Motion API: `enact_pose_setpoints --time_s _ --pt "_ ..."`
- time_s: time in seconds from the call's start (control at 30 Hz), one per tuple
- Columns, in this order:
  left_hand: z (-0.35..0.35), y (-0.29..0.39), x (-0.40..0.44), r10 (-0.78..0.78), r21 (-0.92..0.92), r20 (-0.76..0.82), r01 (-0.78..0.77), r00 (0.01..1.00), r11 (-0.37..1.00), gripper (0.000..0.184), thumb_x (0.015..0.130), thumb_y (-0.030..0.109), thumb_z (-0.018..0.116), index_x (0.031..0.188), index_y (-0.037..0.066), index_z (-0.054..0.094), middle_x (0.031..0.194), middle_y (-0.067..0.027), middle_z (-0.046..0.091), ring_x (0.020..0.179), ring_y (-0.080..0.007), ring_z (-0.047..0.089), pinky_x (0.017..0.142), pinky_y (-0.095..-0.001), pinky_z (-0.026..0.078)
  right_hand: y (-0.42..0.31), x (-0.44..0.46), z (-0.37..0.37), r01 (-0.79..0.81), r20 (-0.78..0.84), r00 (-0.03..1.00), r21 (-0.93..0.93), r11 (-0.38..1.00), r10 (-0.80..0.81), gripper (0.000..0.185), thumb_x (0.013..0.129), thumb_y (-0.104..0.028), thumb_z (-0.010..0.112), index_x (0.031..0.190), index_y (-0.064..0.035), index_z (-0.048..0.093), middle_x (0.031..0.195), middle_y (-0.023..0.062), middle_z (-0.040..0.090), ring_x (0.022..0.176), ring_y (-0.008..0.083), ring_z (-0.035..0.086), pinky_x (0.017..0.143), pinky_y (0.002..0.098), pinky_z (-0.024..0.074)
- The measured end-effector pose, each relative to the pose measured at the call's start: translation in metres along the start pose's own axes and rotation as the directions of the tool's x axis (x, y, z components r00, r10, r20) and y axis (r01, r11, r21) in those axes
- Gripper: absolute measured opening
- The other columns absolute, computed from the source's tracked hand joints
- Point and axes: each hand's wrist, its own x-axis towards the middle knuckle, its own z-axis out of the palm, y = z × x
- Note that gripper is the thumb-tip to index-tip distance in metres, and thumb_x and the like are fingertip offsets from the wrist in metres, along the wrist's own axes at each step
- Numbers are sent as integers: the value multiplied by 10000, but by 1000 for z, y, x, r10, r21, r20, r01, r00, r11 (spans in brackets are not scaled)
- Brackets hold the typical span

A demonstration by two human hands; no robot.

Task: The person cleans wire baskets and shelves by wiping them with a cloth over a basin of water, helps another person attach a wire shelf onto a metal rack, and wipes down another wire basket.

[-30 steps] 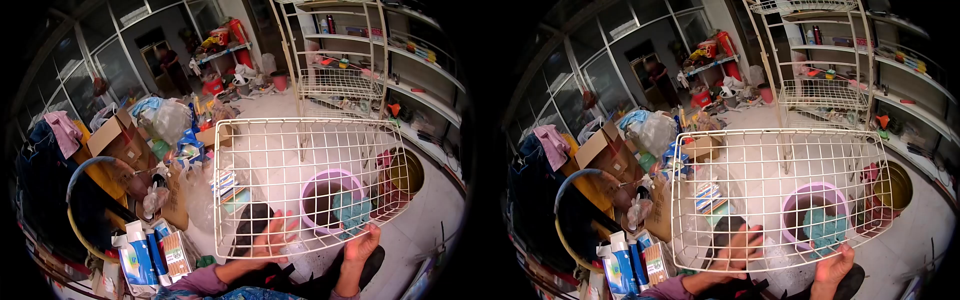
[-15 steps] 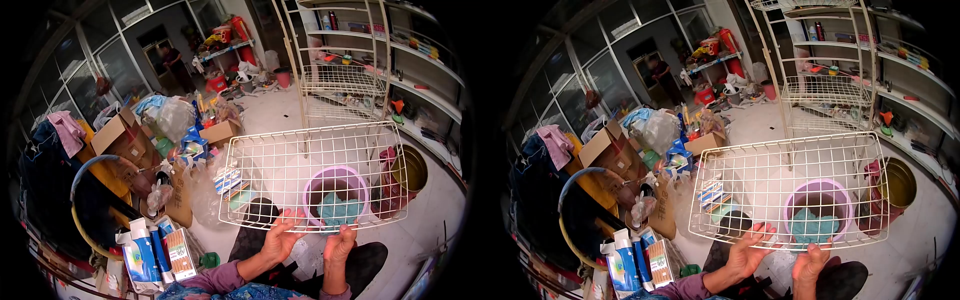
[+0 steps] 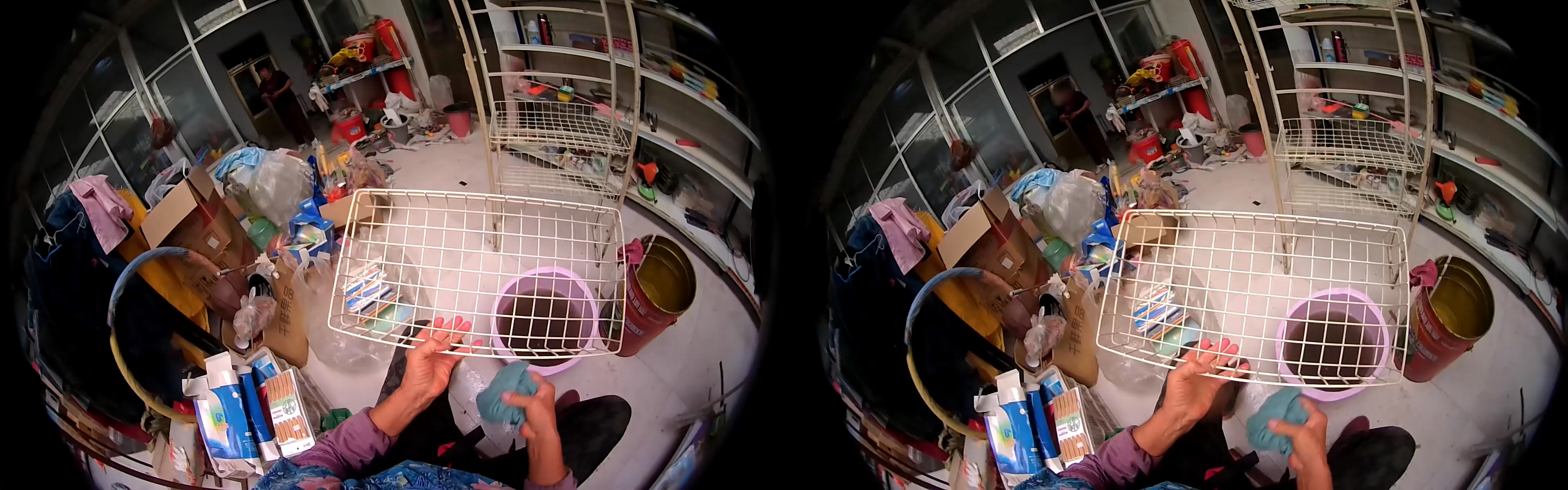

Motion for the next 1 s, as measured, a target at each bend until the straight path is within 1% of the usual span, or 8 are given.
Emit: enact_pose_setpoints --time_s 0.17,0.23,0.43,0.5,0.67,0.83,0.87,1.0 --pt "-3 8 1 76 79 25 -77 997 994 552 710 -67 483 1221 -19 281 1290 -276 371 1226 -415 408 949 -647 396 -64 -39 9 575 43 818 -43 817 -573 500 624 76 658 1110 73 543 979 120 629 876 210 627 790 332 506" --pt "-11 3 -2 80 86 45 -84 996 993 557 707 -73 481 1224 -21 280 1286 -279 376 1226 -418 410 937 -637 417 -91 -28 4 708 -4 598 -466 530 -802 481 635 29 638 1107 54 544 992 126 610 920 210 606 812 331 482" --pt "-22 -25 -20 -30 90 40 27 999 996 493 744 19 622 1175 32 383 1249 -225 454 1186 -394 456 943 -600 424 -62 75 -19 317 38 573 -931 178 -819 397 626 11 619 1018 -25 568 924 162 581 931 314 575 832 364 443" --pt "-14 -28 -24 -40 131 30 36 999 991 504 737 15 614 1186 30 384 1242 -206 465 1174 -363 476 926 -548 454 -48 71 29 590 218 670 -737 330 -710 354 610 21 619 955 -52 584 935 143 587 938 333 562 800 379 451" --pt "-27 -35 -21 57 183 -27 -51 998 982 503 709 -16 576 1183 26 412 1064 -100 530 976 -214 569 828 -435 532 -36 42 97 807 689 450 -586 -72 -568 333 572 0 574 884 -91 646 902 129 598 852 323 597 732 390 496" --pt "-28 -26 -27 -88 99 -40 92 995 991 477 711 -44 508 1180 -2 432 1046 -144 521 933 -254 549 862 -554 503 -76 73 43 555 461 447 -815 -167 -767 346 655 12 571 975 -89 651 865 60 620 804 236 607 658 341 500" --pt "-15 -21 -30 -120 97 18 117 993 988 551 686 -35 516 1226 -33 408 1097 -176 515 979 -291 537 920 -578 463 -82 77 31 553 461 444 -816 -170 -768 346 655 12 571 975 -89 651 865 60 620 804 236 607 658 341 500" --pt "-5 -21 -33 -175 59 60 171 983 983 660 664 10 524 1293 -74 346 1238 -221 478 1133 -348 495 1005 -577 387 -110 54 26 632 46 740 -392 669 -672 228 835 -149 609 990 17 626 888 51 645 791 147 596 699 282 489"
